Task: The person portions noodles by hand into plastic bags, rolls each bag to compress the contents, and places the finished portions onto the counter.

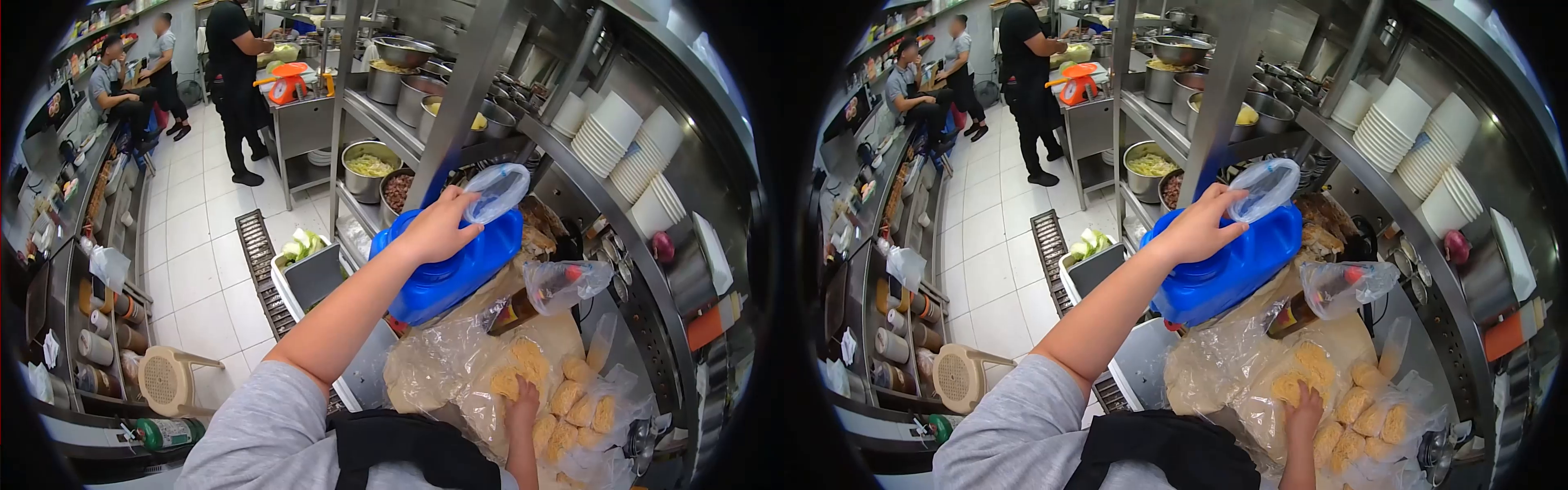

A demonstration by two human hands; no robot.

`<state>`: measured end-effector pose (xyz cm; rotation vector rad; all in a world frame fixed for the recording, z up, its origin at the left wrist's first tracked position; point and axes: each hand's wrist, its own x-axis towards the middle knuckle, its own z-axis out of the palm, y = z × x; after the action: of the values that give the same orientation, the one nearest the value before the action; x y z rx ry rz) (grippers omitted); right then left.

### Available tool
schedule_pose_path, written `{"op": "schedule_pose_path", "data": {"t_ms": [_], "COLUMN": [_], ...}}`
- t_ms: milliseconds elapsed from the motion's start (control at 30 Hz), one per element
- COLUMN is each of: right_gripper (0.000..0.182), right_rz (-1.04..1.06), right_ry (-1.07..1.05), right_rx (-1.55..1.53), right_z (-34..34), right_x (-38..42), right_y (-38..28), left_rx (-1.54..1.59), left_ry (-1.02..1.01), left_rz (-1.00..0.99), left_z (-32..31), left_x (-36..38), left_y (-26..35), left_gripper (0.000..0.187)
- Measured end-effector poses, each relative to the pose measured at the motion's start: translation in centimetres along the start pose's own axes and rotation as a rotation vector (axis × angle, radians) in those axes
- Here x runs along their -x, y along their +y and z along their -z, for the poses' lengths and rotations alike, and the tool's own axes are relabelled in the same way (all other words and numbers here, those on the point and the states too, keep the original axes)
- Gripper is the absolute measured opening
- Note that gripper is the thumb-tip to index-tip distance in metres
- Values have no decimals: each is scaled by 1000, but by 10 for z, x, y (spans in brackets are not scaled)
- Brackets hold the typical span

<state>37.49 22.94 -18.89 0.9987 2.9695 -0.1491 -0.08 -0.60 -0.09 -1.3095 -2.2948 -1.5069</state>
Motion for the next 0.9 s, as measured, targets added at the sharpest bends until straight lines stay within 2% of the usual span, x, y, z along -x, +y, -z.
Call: {"op": "schedule_pose_path", "data": {"t_ms": [67, 100, 167, 200, 267, 400, 467, 567, 600, 667, 700, 767, 800, 867, 900], "right_gripper": [77, 77, 64, 64, 59, 67, 69, 68, 68, 61, 61, 52, 52, 47, 45], "right_rz": [64, 68, -148, -133, -48, -68, -11, -76, -78, 51, 44, -27, -34, -250, -165], "right_ry": [-17, -21, -118, -126, -24, 13, 151, 166, 166, 158, 153, 60, 55, -140, -55], "right_rx": [-330, -331, -740, -743, -558, -550, -239, -57, -60, -340, -337, -874, -876, -873, -589], "right_z": [-10, -2, 36, 47, 58, 9, -45, -27, -31, -30, -24, -4, 5, 19, 23], "right_x": [-24, -27, -29, -26, -17, -5, -1, -1, -8, -28, -32, -40, -41, -34, -31], "right_y": [44, 50, 40, 39, 39, 34, 17, -9, 3, 45, 57, 68, 71, 77, 77], "left_rx": [-7, -5, -9, -9, 65, 3, 33, 5, 3, 27, 33, 30, 31, 58, 60], "left_ry": [-24, -26, -18, -7, -34, -4, -34, -32, -35, -7, -13, 7, 1, 11, 11], "left_rz": [-2, 3, -5, -21, 17, -23, 6, 12, 10, -13, -9, -32, -29, -31, -14], "left_z": [-1, 0, -3, -2, 3, 0, 1, 2, 2, -1, -3, -3, -1, -1, -1], "left_x": [-1, 0, 0, -1, 0, 0, 0, 1, 0, 1, 2, 1, 0, 1, 1], "left_y": [-1, 1, -2, -4, 2, -2, -2, 1, 0, -4, -5, -6, -7, -6, -4], "left_gripper": [54, 54, 53, 53, 57, 55, 55, 56, 56, 56, 56, 56, 56, 55, 54]}}
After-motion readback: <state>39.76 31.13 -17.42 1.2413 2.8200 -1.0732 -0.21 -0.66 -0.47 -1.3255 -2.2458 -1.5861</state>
